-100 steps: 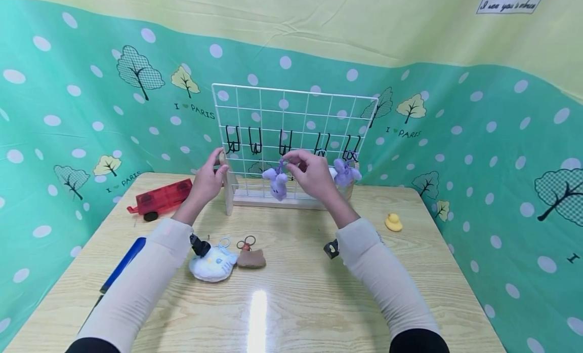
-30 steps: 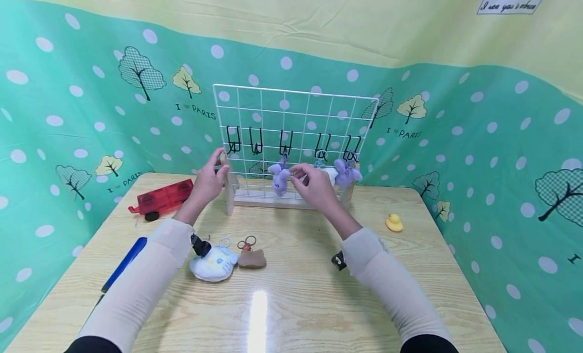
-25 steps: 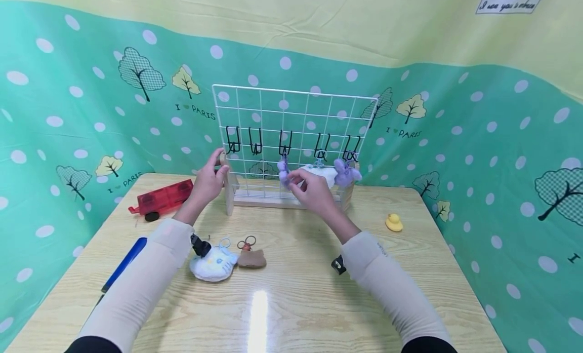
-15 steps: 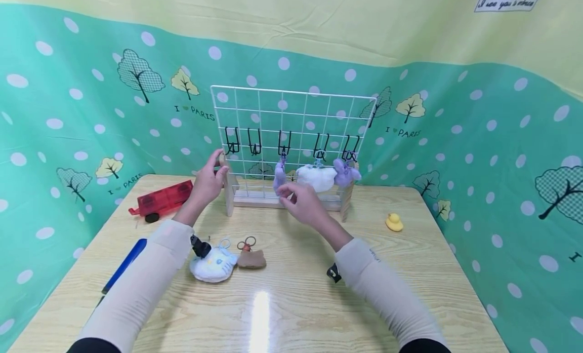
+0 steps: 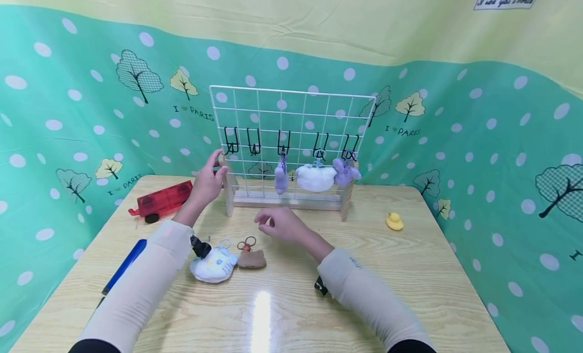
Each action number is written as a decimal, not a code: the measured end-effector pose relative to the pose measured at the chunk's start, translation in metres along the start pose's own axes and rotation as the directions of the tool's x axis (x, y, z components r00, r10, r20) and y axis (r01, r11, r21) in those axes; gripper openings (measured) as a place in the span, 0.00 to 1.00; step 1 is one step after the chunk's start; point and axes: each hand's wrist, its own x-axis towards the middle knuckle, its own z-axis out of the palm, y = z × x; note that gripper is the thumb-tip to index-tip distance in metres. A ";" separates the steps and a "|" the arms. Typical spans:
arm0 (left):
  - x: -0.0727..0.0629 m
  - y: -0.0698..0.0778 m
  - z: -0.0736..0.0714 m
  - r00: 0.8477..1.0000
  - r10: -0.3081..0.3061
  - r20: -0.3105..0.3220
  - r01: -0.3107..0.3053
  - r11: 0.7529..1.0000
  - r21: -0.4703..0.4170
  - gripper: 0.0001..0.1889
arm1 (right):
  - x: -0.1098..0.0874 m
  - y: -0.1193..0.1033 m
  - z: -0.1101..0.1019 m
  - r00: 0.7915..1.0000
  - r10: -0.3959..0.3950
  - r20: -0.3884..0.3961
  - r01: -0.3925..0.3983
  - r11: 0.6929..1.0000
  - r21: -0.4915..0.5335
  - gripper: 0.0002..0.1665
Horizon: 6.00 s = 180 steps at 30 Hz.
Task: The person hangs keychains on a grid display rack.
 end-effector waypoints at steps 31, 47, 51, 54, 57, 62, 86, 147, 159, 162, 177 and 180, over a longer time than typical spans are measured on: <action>0.001 -0.001 -0.002 1.000 0.000 -0.002 0.000 1.000 -0.007 0.29 | 0.013 -0.004 0.040 0.955 0.031 0.294 0.042 0.971 -0.237 0.12; 0.000 -0.002 0.000 1.000 0.003 -0.015 -0.003 1.000 0.007 0.29 | 0.024 -0.003 0.046 0.953 0.047 0.301 0.023 0.974 -0.225 0.10; 0.000 -0.001 0.000 1.000 0.002 -0.011 -0.002 1.000 0.005 0.29 | 0.025 -0.003 0.047 0.950 0.057 0.307 0.016 0.973 -0.228 0.06; 0.000 0.000 0.000 1.000 0.003 -0.008 -0.003 1.000 0.001 0.29 | 0.025 -0.003 0.047 0.950 0.062 0.306 0.013 0.971 -0.237 0.04; 0.000 0.001 0.000 1.000 0.008 -0.008 -0.008 1.000 -0.008 0.29 | 0.024 -0.002 0.047 0.951 0.071 0.301 0.004 0.971 -0.240 0.01; 0.000 0.001 0.000 1.000 0.008 -0.011 -0.008 1.000 -0.003 0.29 | 0.022 -0.002 0.045 0.955 0.065 0.289 0.005 0.972 -0.235 0.08; 0.002 0.000 0.001 1.000 0.018 -0.022 -0.018 0.999 0.028 0.29 | 0.030 -0.002 0.045 0.952 0.085 0.295 0.002 0.959 -0.283 0.13; 0.001 -0.003 0.001 0.999 0.028 -0.041 -0.027 1.000 0.014 0.29 | 0.041 -0.015 -0.029 0.988 0.008 -0.154 -0.013 1.000 -0.028 0.12; 0.001 -0.002 0.001 0.999 0.020 -0.032 -0.019 1.000 0.002 0.29 | 0.043 -0.022 -0.033 0.972 0.071 -0.225 -0.074 0.997 -0.002 0.14; 0.001 -0.001 0.001 0.999 0.020 -0.031 -0.020 1.000 0.004 0.29 | 0.043 -0.022 -0.033 0.968 0.058 -0.245 -0.063 0.998 -0.012 0.13; 0.000 -0.002 0.001 0.999 0.022 -0.032 -0.022 1.000 0.006 0.30 | 0.048 -0.031 -0.044 0.947 0.026 -0.321 -0.034 0.999 -0.017 0.14; 0.000 -0.003 0.001 0.999 0.020 -0.031 -0.020 1.000 0.007 0.30 | 0.050 -0.033 -0.046 0.943 0.012 -0.332 -0.024 0.999 -0.031 0.14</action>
